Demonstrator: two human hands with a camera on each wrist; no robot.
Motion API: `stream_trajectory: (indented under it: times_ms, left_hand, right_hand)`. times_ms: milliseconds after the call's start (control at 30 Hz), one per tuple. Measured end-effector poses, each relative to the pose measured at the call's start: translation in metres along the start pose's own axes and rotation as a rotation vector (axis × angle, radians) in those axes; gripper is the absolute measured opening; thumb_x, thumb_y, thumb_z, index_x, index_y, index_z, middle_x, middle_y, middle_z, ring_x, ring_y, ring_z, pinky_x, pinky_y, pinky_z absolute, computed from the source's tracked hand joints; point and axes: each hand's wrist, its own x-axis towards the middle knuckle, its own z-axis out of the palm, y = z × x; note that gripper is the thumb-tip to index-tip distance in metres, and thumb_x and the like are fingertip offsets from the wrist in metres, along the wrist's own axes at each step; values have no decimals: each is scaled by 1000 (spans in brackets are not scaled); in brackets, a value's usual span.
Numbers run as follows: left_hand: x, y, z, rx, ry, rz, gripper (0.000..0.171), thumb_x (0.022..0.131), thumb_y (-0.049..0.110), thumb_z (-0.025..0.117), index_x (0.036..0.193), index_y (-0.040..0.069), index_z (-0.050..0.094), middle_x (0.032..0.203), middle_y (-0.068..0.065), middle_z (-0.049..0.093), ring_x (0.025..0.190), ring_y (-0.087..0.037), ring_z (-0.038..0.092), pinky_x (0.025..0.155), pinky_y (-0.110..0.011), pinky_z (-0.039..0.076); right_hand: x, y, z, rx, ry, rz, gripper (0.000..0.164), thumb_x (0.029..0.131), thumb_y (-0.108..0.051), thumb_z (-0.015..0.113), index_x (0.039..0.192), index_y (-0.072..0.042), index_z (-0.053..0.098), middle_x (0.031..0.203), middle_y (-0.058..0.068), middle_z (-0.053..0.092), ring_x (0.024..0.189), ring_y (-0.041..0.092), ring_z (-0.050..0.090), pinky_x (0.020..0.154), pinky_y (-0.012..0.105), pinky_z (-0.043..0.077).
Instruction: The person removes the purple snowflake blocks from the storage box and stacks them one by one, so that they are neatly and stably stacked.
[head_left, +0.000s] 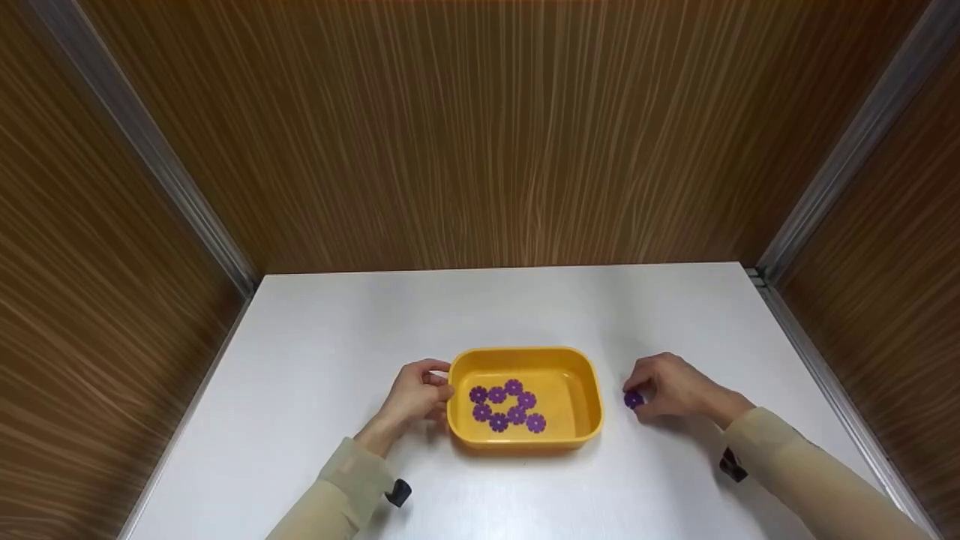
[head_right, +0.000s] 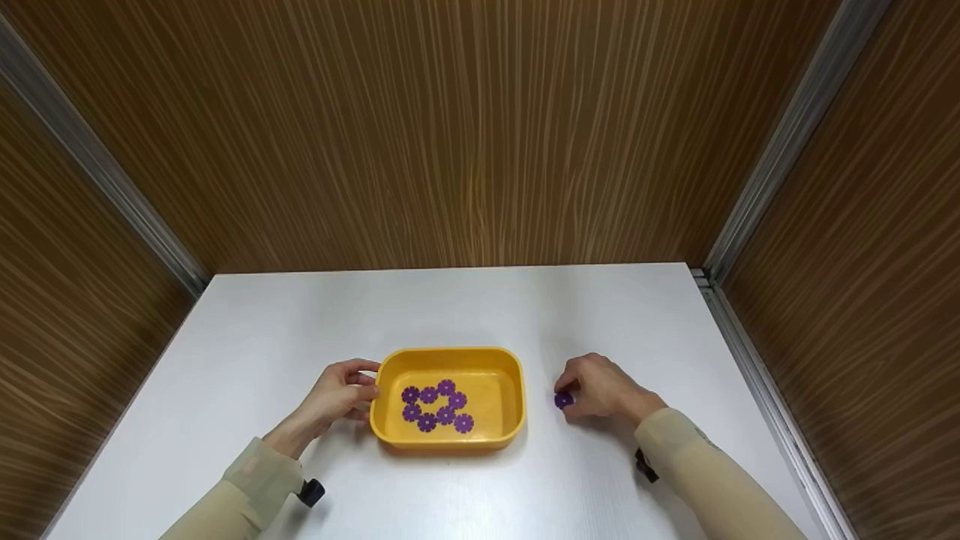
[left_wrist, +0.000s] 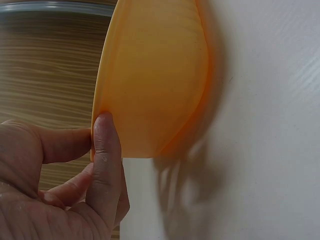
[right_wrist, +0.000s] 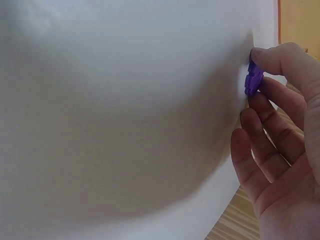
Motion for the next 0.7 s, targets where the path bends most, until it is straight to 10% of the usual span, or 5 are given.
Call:
stream_trajectory:
  times_ms: [700]
  left_hand:
    - [-1, -1, 0, -17, -4, 18, 47, 94, 1, 76, 140, 4, 72, 103, -8, 70, 70, -15, 69, 66, -34, 70]
  right_hand:
    - [2, -4, -4, 0, 25, 60, 30, 79, -19, 95, 108, -13, 89, 98, -2, 82, 86, 12, 70, 82, 24, 64]
